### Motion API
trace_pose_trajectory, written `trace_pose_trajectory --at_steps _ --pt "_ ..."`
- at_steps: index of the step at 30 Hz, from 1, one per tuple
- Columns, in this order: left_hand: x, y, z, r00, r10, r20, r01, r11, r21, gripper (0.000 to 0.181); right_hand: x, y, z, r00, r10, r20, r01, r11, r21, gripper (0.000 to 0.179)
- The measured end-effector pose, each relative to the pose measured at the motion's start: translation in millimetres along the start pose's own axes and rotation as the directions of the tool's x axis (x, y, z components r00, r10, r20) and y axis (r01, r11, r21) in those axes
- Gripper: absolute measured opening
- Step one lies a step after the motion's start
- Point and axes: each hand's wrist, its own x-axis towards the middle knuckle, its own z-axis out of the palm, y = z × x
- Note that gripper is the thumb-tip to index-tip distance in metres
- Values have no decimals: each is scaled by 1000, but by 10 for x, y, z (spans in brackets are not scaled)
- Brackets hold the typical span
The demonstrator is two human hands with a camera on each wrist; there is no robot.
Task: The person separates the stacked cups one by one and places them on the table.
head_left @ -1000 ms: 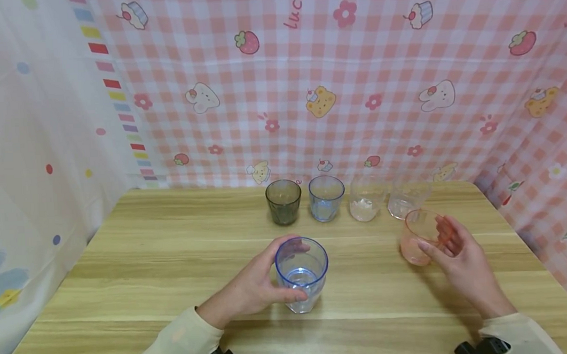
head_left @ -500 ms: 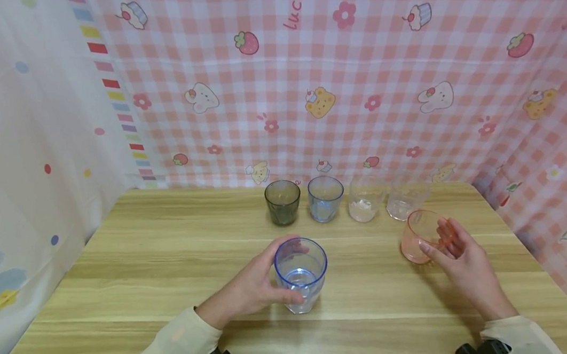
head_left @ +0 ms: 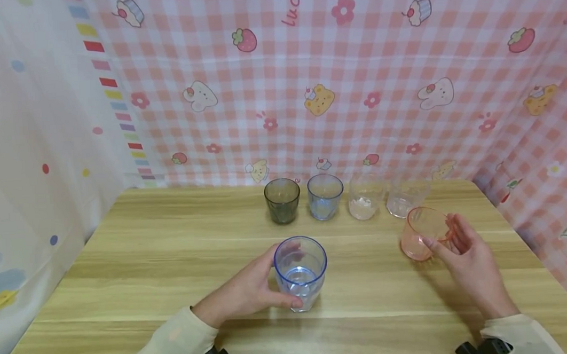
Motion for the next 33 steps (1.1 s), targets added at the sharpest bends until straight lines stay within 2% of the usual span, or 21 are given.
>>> trace_pose_trajectory --at_steps 8,11,14,17,20,23,26,28,31,33 --pt "-4 2 -4 1000 -13 8 13 1000 27 96 -115 -96 -27 996 -50 -74 47 998 -46 96" --pt "-8 -1 -4 1000 -21 10 21 999 26 95 -149 -134 -32 994 -61 -96 60 998 -9 94" --pt "-9 -3 -5 1000 -23 14 23 1000 18 95 -174 -184 -39 990 -85 -117 83 996 -14 90" --pt "-6 -5 -9 1000 -19 18 19 1000 6 94 -201 -242 -34 982 -124 -145 127 992 12 86" --pt "-2 -8 -12 1000 -17 21 18 1000 -12 94 -227 -299 -6 971 -166 -171 186 977 106 83" --pt "2 -8 -9 999 -17 27 17 999 -29 93 -257 -351 39 958 -224 -177 261 940 222 79" --pt "5 -9 -1 999 -13 32 14 999 -42 94 -288 -406 90 933 -325 -155 359 874 327 76" --pt "5 -10 3 999 -11 33 13 999 -50 95 -306 -449 129 903 -411 -125 427 821 380 75" --pt "4 -15 7 999 -12 32 14 998 -61 96 -319 -511 201 844 -532 -74 507 742 439 75" --pt "1 -17 9 999 -15 32 17 998 -68 96 -326 -544 249 812 -582 -33 532 717 450 75"
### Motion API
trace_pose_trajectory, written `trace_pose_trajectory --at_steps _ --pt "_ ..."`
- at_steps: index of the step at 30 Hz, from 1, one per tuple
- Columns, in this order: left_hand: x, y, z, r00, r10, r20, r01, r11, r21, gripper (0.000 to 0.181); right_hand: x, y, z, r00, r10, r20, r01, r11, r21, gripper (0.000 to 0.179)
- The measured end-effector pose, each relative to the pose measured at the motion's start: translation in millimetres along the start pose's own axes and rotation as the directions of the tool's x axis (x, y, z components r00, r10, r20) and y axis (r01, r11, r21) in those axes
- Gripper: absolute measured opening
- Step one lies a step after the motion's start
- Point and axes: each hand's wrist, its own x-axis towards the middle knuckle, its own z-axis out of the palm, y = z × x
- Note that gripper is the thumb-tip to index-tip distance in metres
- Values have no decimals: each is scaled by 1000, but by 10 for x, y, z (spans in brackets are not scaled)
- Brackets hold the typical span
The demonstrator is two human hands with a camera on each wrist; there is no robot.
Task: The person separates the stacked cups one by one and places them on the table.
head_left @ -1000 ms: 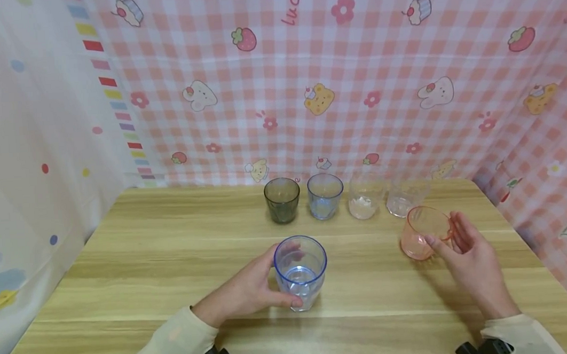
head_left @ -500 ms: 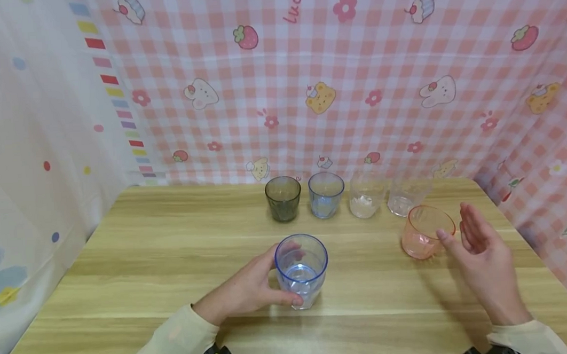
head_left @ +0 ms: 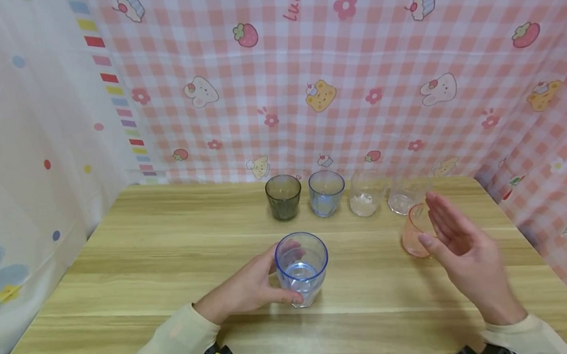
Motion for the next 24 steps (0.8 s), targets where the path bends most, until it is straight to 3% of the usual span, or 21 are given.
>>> trace_pose_trajectory --at_steps 7,16,24 --pt "-7 9 -4 1000 1 1 -1 1000 2 96 14 16 191 987 -23 161 26 1000 -17 76" --pt "-9 19 -11 1000 -13 5 13 1000 4 95 14 76 441 948 -45 315 46 999 4 79" --pt "-12 2 4 1000 -5 3 5 1000 16 94 -9 105 648 924 57 379 -20 995 -101 78"
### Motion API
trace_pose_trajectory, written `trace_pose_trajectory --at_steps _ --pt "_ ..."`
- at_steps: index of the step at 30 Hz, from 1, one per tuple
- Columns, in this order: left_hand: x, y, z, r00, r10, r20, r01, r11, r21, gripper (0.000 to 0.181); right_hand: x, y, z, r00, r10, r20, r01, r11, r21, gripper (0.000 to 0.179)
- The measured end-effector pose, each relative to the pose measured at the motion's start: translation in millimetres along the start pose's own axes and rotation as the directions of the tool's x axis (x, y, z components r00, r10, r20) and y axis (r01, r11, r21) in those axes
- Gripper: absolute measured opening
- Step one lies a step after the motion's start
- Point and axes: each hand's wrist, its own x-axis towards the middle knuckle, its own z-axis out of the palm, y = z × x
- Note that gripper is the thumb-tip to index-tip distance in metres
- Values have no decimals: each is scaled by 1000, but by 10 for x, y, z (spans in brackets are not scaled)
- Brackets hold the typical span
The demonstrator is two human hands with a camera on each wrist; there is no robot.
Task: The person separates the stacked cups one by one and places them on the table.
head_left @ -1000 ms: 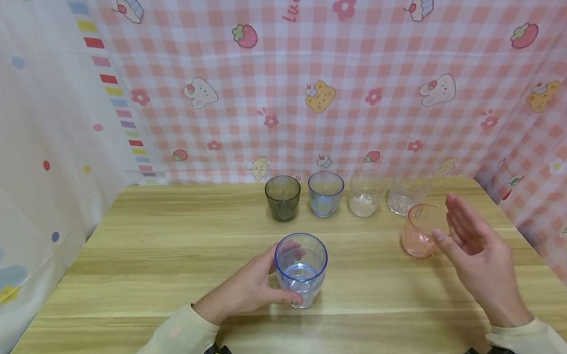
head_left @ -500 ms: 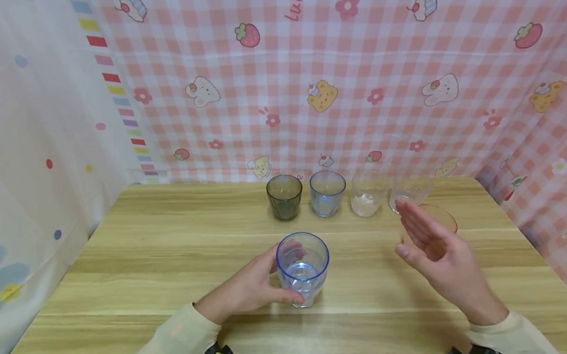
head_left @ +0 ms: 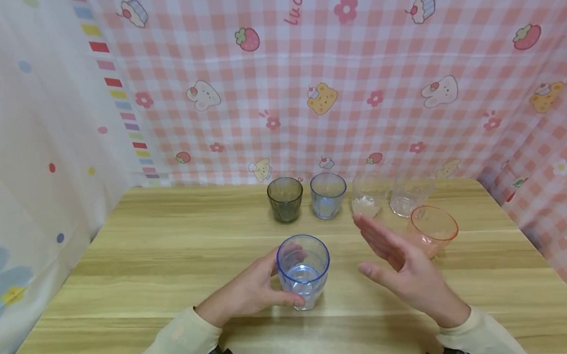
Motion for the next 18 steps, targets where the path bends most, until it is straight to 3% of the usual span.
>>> trace_pose_trajectory --at_steps 18 --pt "-2 -9 -2 1000 2 5 -2 1000 19 89 99 64 347 983 153 102 -154 988 0 79"
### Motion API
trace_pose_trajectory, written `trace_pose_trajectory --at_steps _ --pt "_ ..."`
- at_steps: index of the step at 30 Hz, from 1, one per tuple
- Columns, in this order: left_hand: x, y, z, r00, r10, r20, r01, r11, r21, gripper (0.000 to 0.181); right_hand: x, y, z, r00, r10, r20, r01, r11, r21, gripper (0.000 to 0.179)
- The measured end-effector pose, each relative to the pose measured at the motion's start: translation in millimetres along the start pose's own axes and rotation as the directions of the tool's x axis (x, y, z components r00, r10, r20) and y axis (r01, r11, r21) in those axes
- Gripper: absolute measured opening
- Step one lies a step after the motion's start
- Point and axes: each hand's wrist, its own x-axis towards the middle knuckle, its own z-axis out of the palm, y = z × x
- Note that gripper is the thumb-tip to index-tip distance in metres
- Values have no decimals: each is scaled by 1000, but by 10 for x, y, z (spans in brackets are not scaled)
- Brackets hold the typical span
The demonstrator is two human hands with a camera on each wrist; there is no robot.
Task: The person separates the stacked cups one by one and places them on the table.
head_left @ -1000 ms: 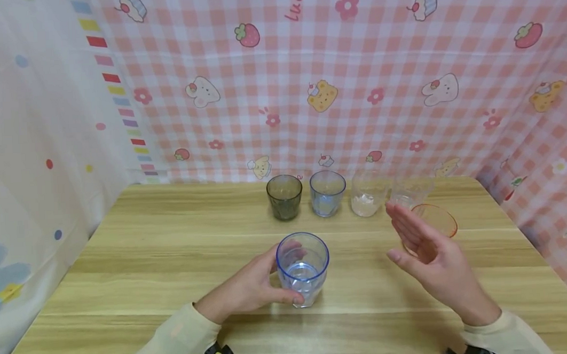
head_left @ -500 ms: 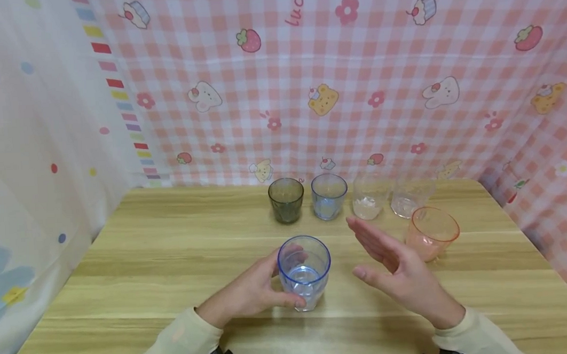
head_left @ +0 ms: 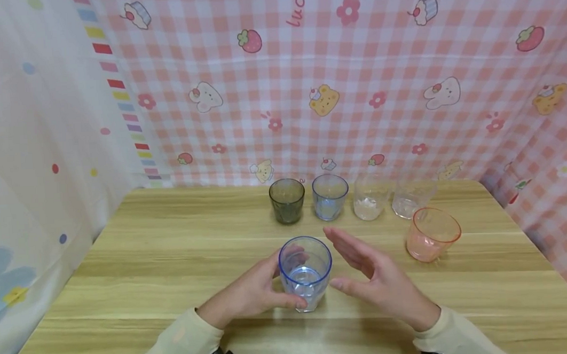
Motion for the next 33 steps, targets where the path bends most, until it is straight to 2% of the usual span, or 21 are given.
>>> trace_pose_trajectory --at_steps 10,17,23,33 --pt "-9 -6 11 999 45 -6 -45 999 12 89 88 7 98 999 24 31 -25 999 26 86" --pt "-16 -5 6 999 43 -1 -43 999 16 92 147 25 187 999 36 33 -36 999 8 95" --pt "-13 -5 4 999 42 -2 -42 999 21 91 174 56 252 1000 13 12 -13 999 -31 89" --pt "-15 2 6 999 42 -2 -42 999 13 90 187 32 271 998 62 -22 -63 998 -21 84"
